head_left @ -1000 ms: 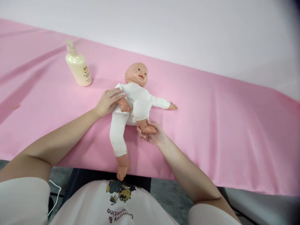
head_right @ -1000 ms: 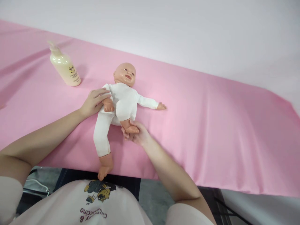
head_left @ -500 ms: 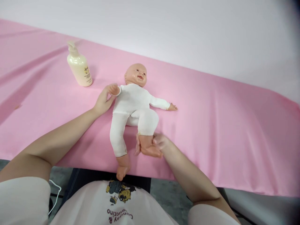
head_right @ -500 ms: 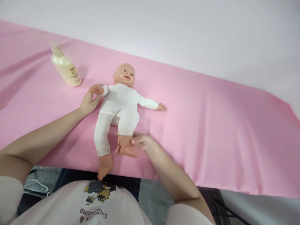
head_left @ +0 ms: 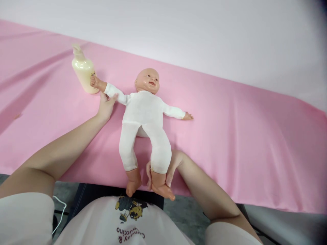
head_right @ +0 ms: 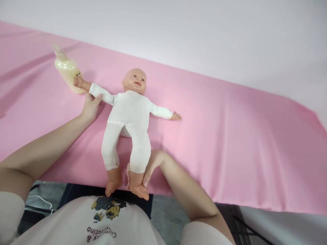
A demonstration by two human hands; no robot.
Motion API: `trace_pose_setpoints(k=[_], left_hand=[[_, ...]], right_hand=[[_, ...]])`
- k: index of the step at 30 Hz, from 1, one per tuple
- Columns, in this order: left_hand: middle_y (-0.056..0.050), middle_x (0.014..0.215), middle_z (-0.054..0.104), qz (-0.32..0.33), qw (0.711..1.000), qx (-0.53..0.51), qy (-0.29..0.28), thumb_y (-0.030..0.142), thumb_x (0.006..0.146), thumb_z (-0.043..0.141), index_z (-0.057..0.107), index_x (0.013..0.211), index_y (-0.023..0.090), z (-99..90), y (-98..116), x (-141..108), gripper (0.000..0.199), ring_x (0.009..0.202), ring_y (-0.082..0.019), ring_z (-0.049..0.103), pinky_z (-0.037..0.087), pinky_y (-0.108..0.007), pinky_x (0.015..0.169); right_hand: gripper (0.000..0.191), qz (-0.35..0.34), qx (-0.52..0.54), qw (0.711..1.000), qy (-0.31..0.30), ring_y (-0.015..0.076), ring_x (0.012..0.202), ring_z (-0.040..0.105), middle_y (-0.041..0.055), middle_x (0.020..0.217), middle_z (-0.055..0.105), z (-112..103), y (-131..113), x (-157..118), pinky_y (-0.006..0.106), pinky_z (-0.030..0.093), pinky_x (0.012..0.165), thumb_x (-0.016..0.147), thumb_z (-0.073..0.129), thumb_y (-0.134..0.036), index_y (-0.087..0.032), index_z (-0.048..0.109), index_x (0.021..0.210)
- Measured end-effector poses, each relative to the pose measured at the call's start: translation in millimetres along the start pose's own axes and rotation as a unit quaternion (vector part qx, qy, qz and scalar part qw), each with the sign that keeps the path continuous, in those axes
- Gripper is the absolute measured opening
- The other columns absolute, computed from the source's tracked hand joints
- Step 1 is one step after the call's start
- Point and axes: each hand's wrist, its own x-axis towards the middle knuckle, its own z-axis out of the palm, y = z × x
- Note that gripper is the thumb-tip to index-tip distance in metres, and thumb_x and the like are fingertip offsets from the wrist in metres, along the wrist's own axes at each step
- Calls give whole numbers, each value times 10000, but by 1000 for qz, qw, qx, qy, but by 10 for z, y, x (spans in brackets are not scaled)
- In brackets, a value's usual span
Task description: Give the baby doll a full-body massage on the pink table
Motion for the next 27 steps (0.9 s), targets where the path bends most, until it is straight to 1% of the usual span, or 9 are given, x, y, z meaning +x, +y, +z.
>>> trace_pose_setpoints(k=[2, 3, 5, 7, 10, 12, 16, 22, 27], left_hand=[[-148, 1378, 550, -12, 1000, -6, 19, 686, 902, 548, 295, 1449, 293, 3, -15, -3, 719, 1259, -239, 603, 550, -435, 1038], [-146, 1374, 555, -16, 999, -9, 26, 683, 897, 560, 305, 1440, 291, 5, -20, -6, 717, 1244, -234, 614, 558, -430, 1029], [-144, 1373, 560, -9, 1000, -6, 21, 679, 912, 536, 297, 1438, 287, 6, -26, -12, 698, 1227, -220, 626, 569, -418, 1014], [-138, 1355, 574, -3, 1000, -10, 21, 674, 919, 528, 292, 1434, 285, 6, -19, -18, 688, 1203, -212, 640, 578, -411, 998], [-133, 1334, 583, 1, 1000, -7, 27, 673, 903, 559, 280, 1439, 294, 8, 18, -25, 712, 1193, -222, 646, 578, -420, 997], [-136, 1365, 564, 11, 1000, 9, 20, 673, 906, 554, 256, 1463, 310, 18, 69, -32, 729, 1232, -234, 626, 559, -430, 1030], [-157, 1454, 517, 55, 998, 14, -31, 637, 930, 542, 223, 1516, 292, 47, 252, -67, 751, 1327, -255, 568, 510, -429, 1096], [-140, 1458, 563, 107, 983, 73, -132, 426, 974, 520, 465, 1459, 198, 24, 602, -158, 539, 1375, -264, 530, 423, -452, 1182], [-85, 1453, 591, 157, 951, 152, -220, 260, 989, 432, 548, 1423, 237, 15, 756, -184, 450, 1381, -221, 532, 342, -472, 1232]], right_hand=[[386, 25, -9, 1000, 14, 198, 1248, 627, 65, 1178, 708, 16, -5, -13, 463, 488, 927, 874, 313, -189, -109, 539, 1176], [372, 23, -2, 1000, 12, 201, 1244, 629, 64, 1172, 712, 17, 3, -15, 475, 490, 919, 872, 322, -189, -109, 537, 1164], [296, -15, 35, 999, -18, 235, 1192, 669, 89, 1136, 737, -3, 44, -12, 452, 529, 913, 814, 588, -148, -121, 543, 1106], [482, -50, 66, 994, -66, 264, 1197, 673, 110, 1144, 739, -38, 100, -11, 425, 549, 935, 680, 773, -76, -149, 538, 1095], [462, -54, 49, 995, -74, 255, 1250, 640, 85, 1209, 705, -74, 164, -41, 440, 523, 952, 755, 730, -154, -180, 525, 1169], [472, -67, 62, 996, -22, 245, 1180, 681, 88, 1175, 713, -67, 186, -77, 440, 542, 918, 761, 748, -219, -177, 527, 1177], [489, -135, 160, 974, 90, 247, 900, 757, 127, 1042, 726, -30, 219, -114, 392, 629, 713, 740, 814, -320, -122, 547, 1098], [505, -198, 195, 924, 262, 228, 581, 722, 74, 838, 730, -77, 275, -110, 296, 565, 464, 730, 752, -512, -125, 555, 989], [410, -156, 253, 861, 412, 185, 550, 676, 53, 751, 714, -118, 290, -132, 295, 556, 478, 787, 644, -508, -125, 598, 926]])
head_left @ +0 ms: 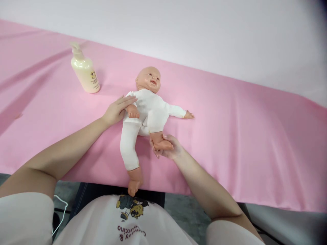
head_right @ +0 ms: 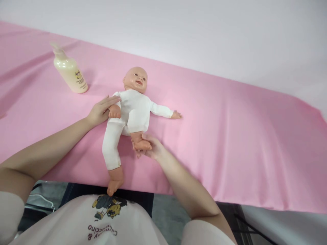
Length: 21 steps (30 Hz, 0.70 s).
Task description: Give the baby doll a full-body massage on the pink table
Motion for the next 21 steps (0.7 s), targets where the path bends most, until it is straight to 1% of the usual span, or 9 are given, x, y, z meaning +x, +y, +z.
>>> trace_pose_setpoints(k=[2, 5, 7, 9, 10, 12, 15, 18, 21], left_hand=[[-83, 1461, 584, 8, 1000, 21, -16, 226, 989, 406, 563, 1413, 240, 0, 13, 9, 452, 1393, -225, 521, 312, -509, 1242], [-91, 1464, 580, 20, 999, 27, -23, 204, 982, 409, 569, 1409, 239, 7, 1, 13, 458, 1396, -225, 520, 313, -520, 1240], [-87, 1464, 580, 22, 999, 23, -24, 195, 977, 413, 569, 1409, 237, 11, -10, 9, 460, 1402, -222, 514, 307, -517, 1244], [-80, 1454, 591, 16, 1000, 11, -18, 199, 971, 432, 563, 1411, 232, 13, -17, 1, 461, 1403, -220, 512, 306, -506, 1249], [-81, 1447, 597, 11, 1000, 2, -9, 203, 962, 454, 558, 1414, 225, 13, -22, -3, 464, 1397, -223, 519, 309, -499, 1249], [-92, 1437, 604, -9, 1000, -23, 19, 213, 935, 513, 543, 1422, 202, 15, -42, -9, 489, 1363, -235, 553, 356, -476, 1228], [-119, 1448, 587, -66, 993, -71, 73, 271, 920, 576, 520, 1426, 177, 35, -136, -9, 518, 1351, -260, 560, 416, -451, 1192], [-153, 1477, 547, -113, 975, -143, 127, 405, 917, 631, 473, 1435, 182, 79, -310, -2, 586, 1382, -292, 527, 424, -469, 1182], [-164, 1462, 543, -138, 949, -214, 186, 495, 862, 706, 457, 1402, 207, 122, -487, 7, 661, 1370, -302, 535, 443, -480, 1161]], right_hand=[[371, 9, 4, 999, 41, 184, 536, 664, 57, 710, 706, -3, -5, 9, 302, 554, 485, 798, 614, -478, -118, 605, 890], [355, 7, 0, 997, 79, 183, 527, 655, 63, 694, 710, 5, -9, 24, 303, 545, 501, 804, 600, -455, -112, 621, 892], [363, 2, -5, 997, 83, 184, 528, 657, 67, 702, 720, 11, -10, 27, 302, 543, 506, 801, 610, -461, -111, 631, 896], [392, -11, -5, 998, 59, 187, 542, 665, 73, 718, 728, 12, -9, 24, 298, 544, 508, 788, 638, -486, -110, 637, 901], [414, -20, -5, 999, 36, 190, 554, 672, 74, 725, 729, 10, -6, 20, 297, 545, 509, 781, 654, -501, -109, 638, 912], [461, -40, -12, 999, -19, 199, 584, 689, 75, 743, 730, 2, 6, 10, 301, 554, 518, 774, 678, -528, -106, 632, 953], [502, -40, -37, 990, -133, 224, 644, 721, 97, 805, 740, -21, 34, -12, 327, 582, 556, 759, 723, -536, -108, 602, 992], [511, 19, -56, 968, -245, 234, 778, 757, 142, 924, 749, -47, 53, -37, 333, 604, 642, 750, 777, -475, -109, 567, 1039], [513, 95, -89, 930, -344, 236, 927, 762, 142, 1004, 750, -54, 32, -52, 350, 585, 728, 746, 788, -398, -120, 545, 1102]])
